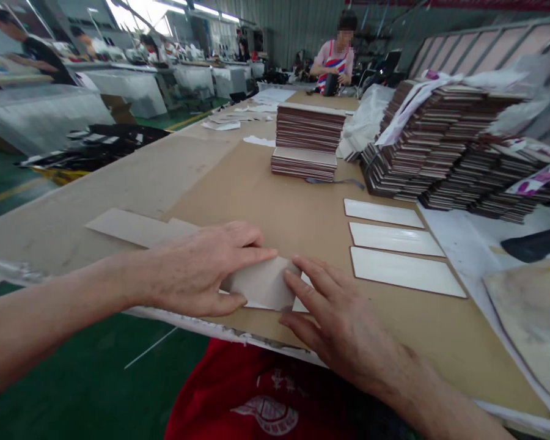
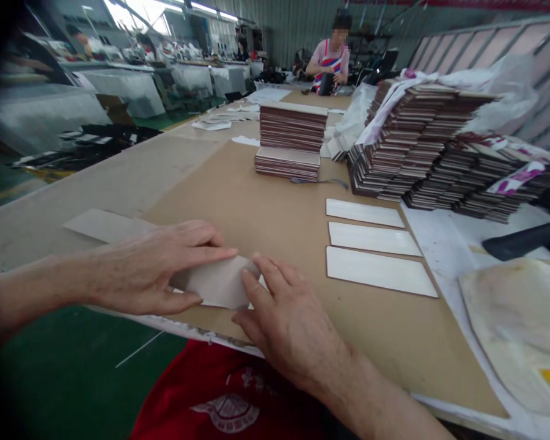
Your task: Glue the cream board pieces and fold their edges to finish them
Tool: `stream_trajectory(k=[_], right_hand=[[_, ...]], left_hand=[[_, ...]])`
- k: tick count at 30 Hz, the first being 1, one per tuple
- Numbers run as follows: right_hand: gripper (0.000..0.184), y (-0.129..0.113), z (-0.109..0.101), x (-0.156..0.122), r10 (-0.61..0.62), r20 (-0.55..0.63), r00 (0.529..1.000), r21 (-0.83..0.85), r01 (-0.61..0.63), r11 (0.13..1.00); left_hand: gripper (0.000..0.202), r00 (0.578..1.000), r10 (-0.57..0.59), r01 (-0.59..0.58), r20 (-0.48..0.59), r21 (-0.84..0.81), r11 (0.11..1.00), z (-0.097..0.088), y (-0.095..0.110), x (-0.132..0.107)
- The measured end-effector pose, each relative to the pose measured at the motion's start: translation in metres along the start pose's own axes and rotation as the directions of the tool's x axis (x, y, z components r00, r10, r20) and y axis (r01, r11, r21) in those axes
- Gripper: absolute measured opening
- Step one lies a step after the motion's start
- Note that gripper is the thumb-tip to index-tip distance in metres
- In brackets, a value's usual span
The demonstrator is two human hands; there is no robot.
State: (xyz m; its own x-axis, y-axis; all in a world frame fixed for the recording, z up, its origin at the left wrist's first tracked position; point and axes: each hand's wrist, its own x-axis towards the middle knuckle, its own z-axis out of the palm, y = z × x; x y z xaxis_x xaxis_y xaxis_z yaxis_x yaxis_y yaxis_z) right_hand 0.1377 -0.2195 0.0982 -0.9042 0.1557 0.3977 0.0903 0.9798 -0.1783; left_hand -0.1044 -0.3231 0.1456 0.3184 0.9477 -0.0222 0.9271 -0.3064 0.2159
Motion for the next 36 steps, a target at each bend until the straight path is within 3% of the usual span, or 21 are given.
stream_trajectory(k=[4, 6, 9, 11, 13, 15, 18, 26, 36], right_hand=[[0.041, 0.017, -0.001, -0.001, -0.039, -0.033, 0.999, -0.102, 0.035, 0.994], [0.039, 0.035, -0.008, -0.006, -0.023, -0.090, 0.996, -0.160, 0.008, 0.987], [0.041, 0.065, -0.020, -0.021, 0.123, -0.185, 0.975, -0.130, -0.149, 0.980], [0.044, 0.080, -0.025, -0.035, 0.231, -0.170, 0.958, -0.043, -0.242, 0.969], [0.045, 0.089, -0.024, -0.047, 0.267, -0.105, 0.958, 0.026, -0.266, 0.964], [0.046, 0.091, -0.019, -0.054, 0.232, -0.030, 0.972, 0.065, -0.230, 0.971], [0.044, 0.090, -0.011, -0.056, 0.158, 0.051, 0.986, 0.090, -0.163, 0.983], [0.050, 0.092, 0.006, -0.047, 0.082, 0.172, 0.982, 0.109, -0.101, 0.989], [0.047, 0.086, 0.015, -0.038, 0.070, 0.181, 0.981, 0.132, -0.095, 0.987]], left_hand=[[0.066, 1.000, 0.007, -0.007, -0.031, -0.003, 1.000, -0.001, -0.005, 0.002], [0.072, 0.986, -0.027, 0.028, -0.163, 0.006, 1.000, -0.001, -0.016, -0.007], [0.081, 0.915, -0.206, 0.204, -0.347, -0.042, 0.978, 0.008, -0.038, -0.035], [0.085, 0.900, -0.325, 0.307, -0.292, -0.106, 0.946, 0.025, -0.050, -0.057], [0.090, 0.916, -0.366, 0.344, -0.164, -0.151, 0.927, 0.048, -0.055, -0.075], [0.092, 0.924, -0.373, 0.354, -0.080, -0.185, 0.917, 0.071, -0.055, -0.084], [0.087, 0.915, -0.395, 0.367, -0.082, -0.237, 0.899, 0.093, -0.051, -0.086], [0.084, 0.898, -0.420, 0.361, -0.134, -0.322, 0.875, 0.103, -0.051, -0.089], [0.091, 0.895, -0.405, 0.316, -0.188, -0.372, 0.873, 0.108, -0.050, -0.090]])
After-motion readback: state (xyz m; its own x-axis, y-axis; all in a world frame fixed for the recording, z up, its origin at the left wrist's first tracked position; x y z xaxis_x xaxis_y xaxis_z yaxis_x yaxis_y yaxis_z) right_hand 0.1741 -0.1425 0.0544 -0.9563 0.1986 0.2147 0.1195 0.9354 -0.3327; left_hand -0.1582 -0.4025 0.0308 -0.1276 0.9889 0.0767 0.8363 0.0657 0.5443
